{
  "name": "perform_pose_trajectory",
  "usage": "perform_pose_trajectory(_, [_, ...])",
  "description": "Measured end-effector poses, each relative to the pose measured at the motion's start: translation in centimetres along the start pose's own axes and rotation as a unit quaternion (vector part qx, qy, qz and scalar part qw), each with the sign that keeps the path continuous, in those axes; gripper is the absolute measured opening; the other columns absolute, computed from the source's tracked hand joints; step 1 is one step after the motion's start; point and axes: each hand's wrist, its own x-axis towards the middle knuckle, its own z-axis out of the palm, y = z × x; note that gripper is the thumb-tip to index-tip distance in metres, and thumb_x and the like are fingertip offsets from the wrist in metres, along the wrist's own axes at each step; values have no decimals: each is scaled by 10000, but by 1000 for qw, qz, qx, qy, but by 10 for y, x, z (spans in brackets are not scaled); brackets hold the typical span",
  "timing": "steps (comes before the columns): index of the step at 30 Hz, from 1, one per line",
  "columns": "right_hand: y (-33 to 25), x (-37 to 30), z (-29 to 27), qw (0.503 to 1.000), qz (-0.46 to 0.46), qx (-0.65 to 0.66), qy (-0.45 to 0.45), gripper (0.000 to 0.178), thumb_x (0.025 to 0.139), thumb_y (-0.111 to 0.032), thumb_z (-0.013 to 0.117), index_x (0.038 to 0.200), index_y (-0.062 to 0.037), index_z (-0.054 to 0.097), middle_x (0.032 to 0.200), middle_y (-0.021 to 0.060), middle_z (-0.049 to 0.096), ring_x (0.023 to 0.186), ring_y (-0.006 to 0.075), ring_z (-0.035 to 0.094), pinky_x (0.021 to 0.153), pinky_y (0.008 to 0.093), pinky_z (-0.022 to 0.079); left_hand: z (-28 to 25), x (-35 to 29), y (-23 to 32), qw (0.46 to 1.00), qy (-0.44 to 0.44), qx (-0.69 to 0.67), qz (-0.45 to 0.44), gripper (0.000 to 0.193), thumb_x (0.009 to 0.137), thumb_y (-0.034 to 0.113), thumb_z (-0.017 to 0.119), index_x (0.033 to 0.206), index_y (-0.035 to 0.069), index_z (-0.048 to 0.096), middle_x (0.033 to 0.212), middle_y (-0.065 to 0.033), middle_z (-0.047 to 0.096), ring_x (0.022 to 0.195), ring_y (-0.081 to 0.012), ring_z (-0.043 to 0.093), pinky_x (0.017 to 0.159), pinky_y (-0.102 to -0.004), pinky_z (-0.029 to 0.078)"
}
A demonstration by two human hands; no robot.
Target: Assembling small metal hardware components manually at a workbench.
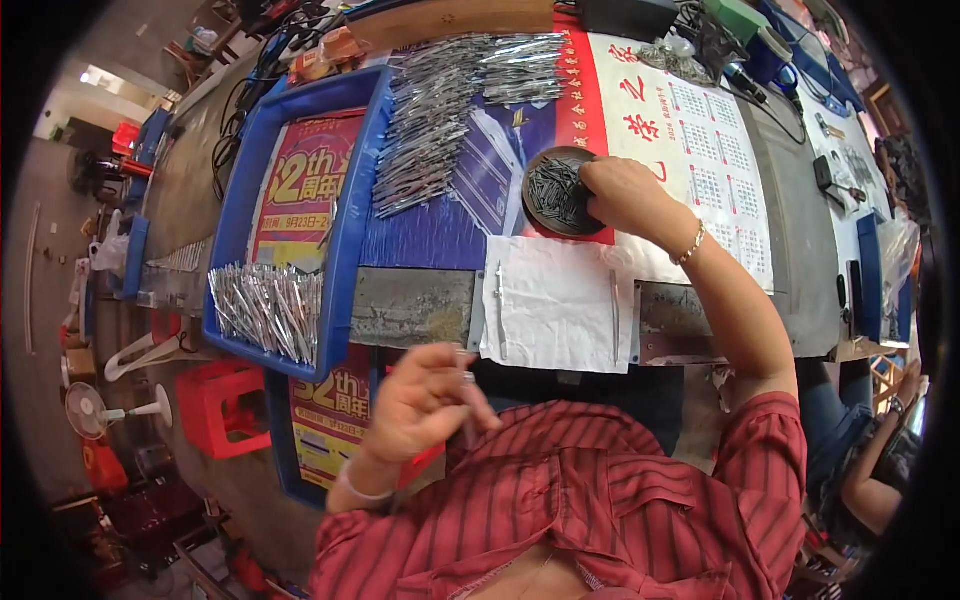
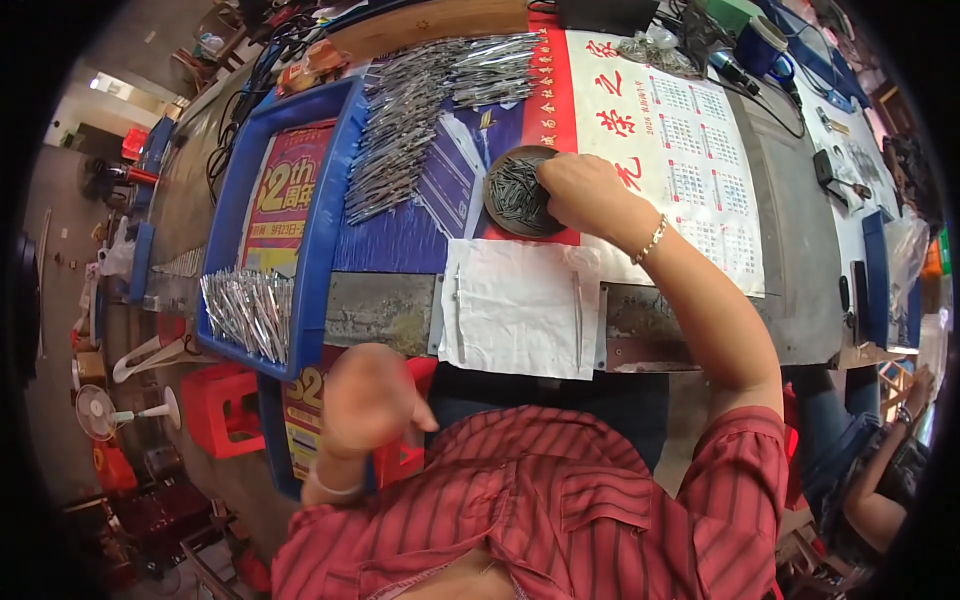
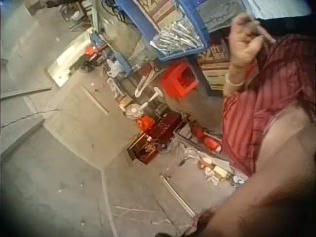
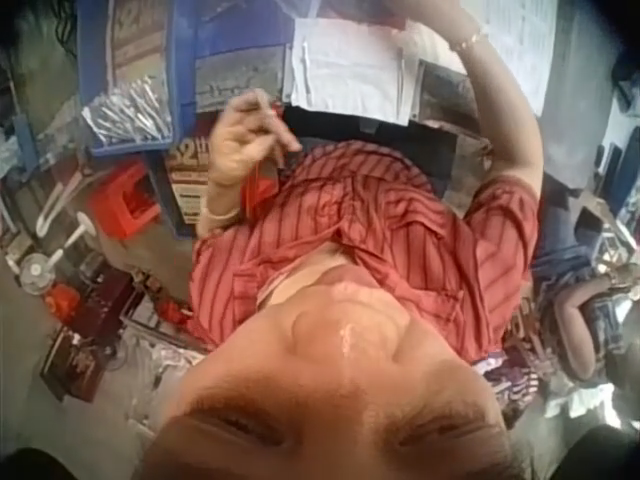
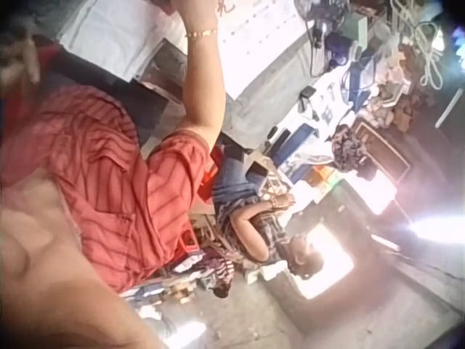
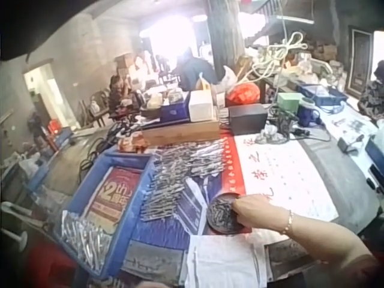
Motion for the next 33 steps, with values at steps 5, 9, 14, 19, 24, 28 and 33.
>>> perform_pose_trajectory(5, [5, 13, -10, 997, -18, -23, -72, 155, 658, -86, 588, 760, 30, 575, 776, 204, 612, 779, 364, 603, 701, 431, 482, 27, 24, -44, 975, -85, -203, -5, 451, 861, -96, 397, 1296, 4, 333, 884, -150, 589, 838, -208, 629, 783, -304, 499])
perform_pose_trajectory(9, [14, 5, -11, 995, -3, 97, -22, 169, 679, -75, 606, 792, 45, 572, 750, 202, 610, 709, 347, 606, 642, 397, 481, 36, 34, -45, 972, -96, -214, -24, 344, 947, 46, 448, 1277, -17, 374, 905, -106, 566, 830, -157, 591, 778, -274, 487])
perform_pose_trajectory(14, [19, -15, -4, 939, 39, 340, 31, 183, 766, -1, 578, 943, 45, 575, 766, 88, 591, 692, 160, 558, 643, 287, 460, 35, 41, -50, 981, -87, -173, -22, 290, 966, 86, 442, 1234, -23, 417, 890, -81, 553, 777, -126, 564, 729, -258, 491])
perform_pose_trajectory(19, [-22, -49, -26, 855, 66, 514, 21, 272, 833, 12, 545, 1103, 42, 553, 893, 27, 589, 757, 71, 492, 684, 224, 431, 38, 43, -50, 995, -29, -97, 9, 223, 978, 103, 422, 1173, -3, 443, 855, -53, 535, 725, -93, 533, 677, -228, 474])
perform_pose_trajectory(24, [-59, -101, -17, 698, 91, 710, -2, 138, 873, -21, 576, 1002, 26, 568, 873, 60, 612, 697, 73, 551, 608, 209, 459, 38, 49, -57, 999, -23, -35, -17, 208, 972, 139, 458, 1141, 18, 451, 796, -30, 540, 631, -50, 492, 581, -174, 417])
perform_pose_trajectory(28, [-79, -123, -4, 600, 121, 791, -3, 85, 888, -56, 583, 920, 8, 537, 802, 86, 626, 613, 98, 565, 559, 217, 470, 44, 52, -53, 998, -7, 44, -32, 172, 961, 137, 486, 1073, 9, 465, 803, -34, 556, 628, -40, 471, 562, -166, 385])
perform_pose_trajectory(33, [-84, -136, 0, 562, 120, 818, 11, 119, 891, -90, 591, 931, -8, 515, 785, 77, 615, 589, 93, 542, 536, 207, 437, 50, 51, -56, 994, -8, 112, -6, 181, 951, 141, 508, 1072, 10, 477, 812, -37, 575, 672, -46, 516, 580, -173, 414])
